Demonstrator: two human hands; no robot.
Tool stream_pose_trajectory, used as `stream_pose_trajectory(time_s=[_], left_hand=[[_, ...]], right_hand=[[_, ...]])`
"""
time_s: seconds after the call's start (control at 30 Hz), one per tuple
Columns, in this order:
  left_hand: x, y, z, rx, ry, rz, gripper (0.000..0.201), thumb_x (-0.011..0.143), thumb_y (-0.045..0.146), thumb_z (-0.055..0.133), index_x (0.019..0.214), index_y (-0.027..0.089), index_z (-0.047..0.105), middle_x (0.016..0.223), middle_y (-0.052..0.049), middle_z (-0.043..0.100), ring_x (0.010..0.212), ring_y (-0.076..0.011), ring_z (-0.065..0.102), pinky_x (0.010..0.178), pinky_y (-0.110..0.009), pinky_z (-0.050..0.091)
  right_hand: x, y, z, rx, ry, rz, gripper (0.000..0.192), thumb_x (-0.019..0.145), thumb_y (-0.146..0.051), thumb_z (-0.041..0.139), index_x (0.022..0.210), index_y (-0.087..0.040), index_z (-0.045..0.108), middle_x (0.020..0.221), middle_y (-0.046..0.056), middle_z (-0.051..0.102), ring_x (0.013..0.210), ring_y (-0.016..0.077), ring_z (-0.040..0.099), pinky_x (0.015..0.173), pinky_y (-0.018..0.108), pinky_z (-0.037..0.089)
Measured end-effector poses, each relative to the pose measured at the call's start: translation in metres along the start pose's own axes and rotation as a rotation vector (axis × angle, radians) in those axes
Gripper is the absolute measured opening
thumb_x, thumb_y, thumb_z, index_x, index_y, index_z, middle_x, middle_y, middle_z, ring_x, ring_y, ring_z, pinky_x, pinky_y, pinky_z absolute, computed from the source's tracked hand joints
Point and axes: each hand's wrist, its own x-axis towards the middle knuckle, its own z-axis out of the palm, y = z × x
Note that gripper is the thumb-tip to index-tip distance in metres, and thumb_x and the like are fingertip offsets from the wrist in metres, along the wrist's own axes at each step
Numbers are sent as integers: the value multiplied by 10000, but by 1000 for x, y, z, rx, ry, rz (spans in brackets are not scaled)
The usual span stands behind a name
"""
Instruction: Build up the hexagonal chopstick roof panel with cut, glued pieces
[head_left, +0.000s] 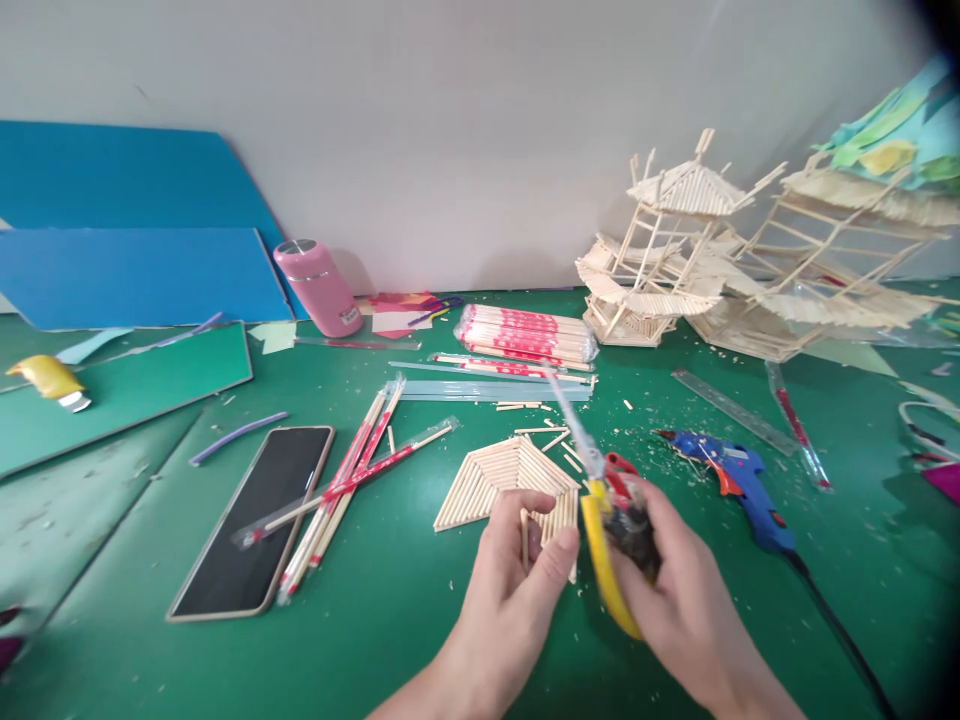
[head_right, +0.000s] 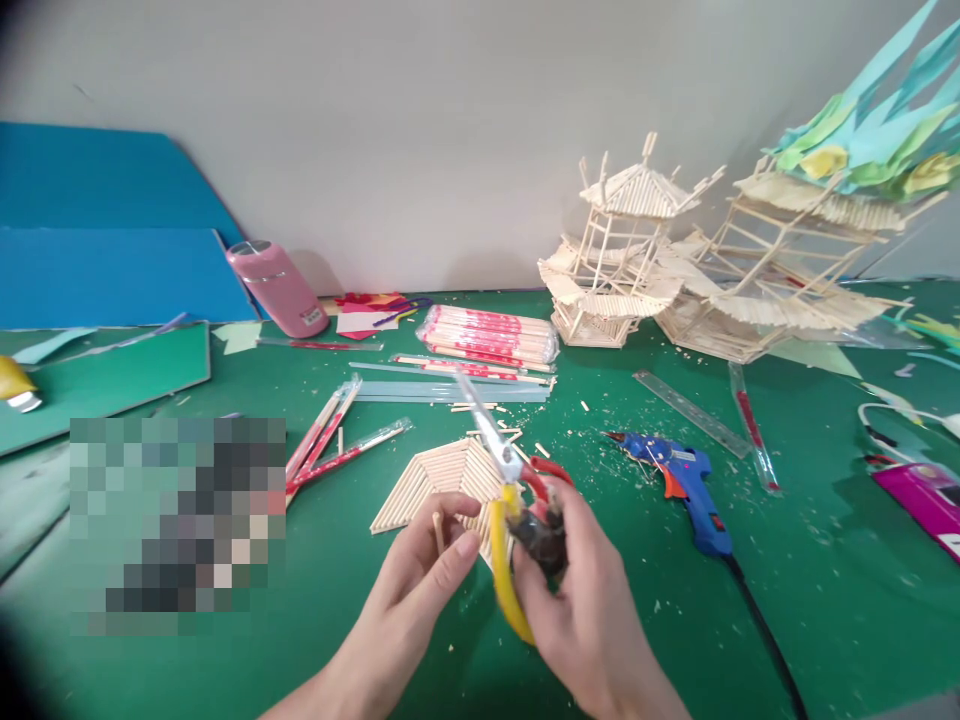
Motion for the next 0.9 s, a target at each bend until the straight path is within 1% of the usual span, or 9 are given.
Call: stream_pose_trajectory(time_s=[0.07,0.17,0.27,0.37,0.43,0.57,0.7,0.8,0.9], left_hand=[[-2,-3,-11,78,15,-72,270,832,453,475,949,215,524,774,20,444,702,-122,399,666,-224,350],[-1,-8,-23,121,-29,-111,315,869,467,387,942,209,553,807,8,432,717,-125,389,671,-227,347],[1,-11,-29,149,-86,-81,341,886,454,357,906,175,553,736,14,412,642,-111,360,603,-219,321],[3,-7,-31,185,-128,-14,317,899,421,348,846,169,533,670,22,418,590,-106,350,565,-220,295],[2,-2,-31,204,-149,27,303,899,409,358,803,173,523,649,26,410,596,-109,352,573,-218,295],[-1,5,-34,187,-198,0,288,884,432,378,826,187,519,728,12,429,658,-121,378,590,-212,312],[-1,2,-36,175,-199,-35,322,889,439,360,732,178,466,679,22,374,613,-110,328,559,-213,289],[0,-1,-37,174,-196,15,304,903,395,358,727,173,467,666,27,346,600,-106,300,546,-215,269],[1,-3,-37,200,-201,84,287,911,342,358,710,172,473,657,26,357,599,-108,307,555,-219,275]], right_hand=[[-2,9,-13,11,-45,50,437,797,-289,506,1196,-163,382,1052,105,620,918,182,632,750,225,527],[-9,19,-25,-57,-151,134,435,759,-301,575,1149,-172,432,909,66,663,816,180,664,653,182,543],[-18,23,-28,-119,-230,97,468,693,-262,633,1124,-190,465,858,41,683,744,174,679,612,172,550],[-27,23,-28,-160,-193,-2,509,614,-204,666,1101,-229,521,857,28,702,714,197,688,583,193,563],[-31,22,-28,-172,-157,-39,483,600,-219,668,1071,-245,566,832,27,711,689,217,690,558,217,572],[-32,20,-29,-185,-150,-78,408,613,-281,660,1017,-243,619,779,32,714,645,223,689,531,247,580],[-30,22,-30,-206,-175,-115,459,604,-232,665,1057,-254,590,785,39,715,616,228,686,489,262,575],[-32,25,-32,-216,-182,-128,509,594,-192,660,1086,-271,558,812,32,716,616,236,687,488,274,574],[-33,26,-34,-227,-183,-135,536,581,-185,672,1096,-265,547,826,36,716,620,237,688,484,266,571]])
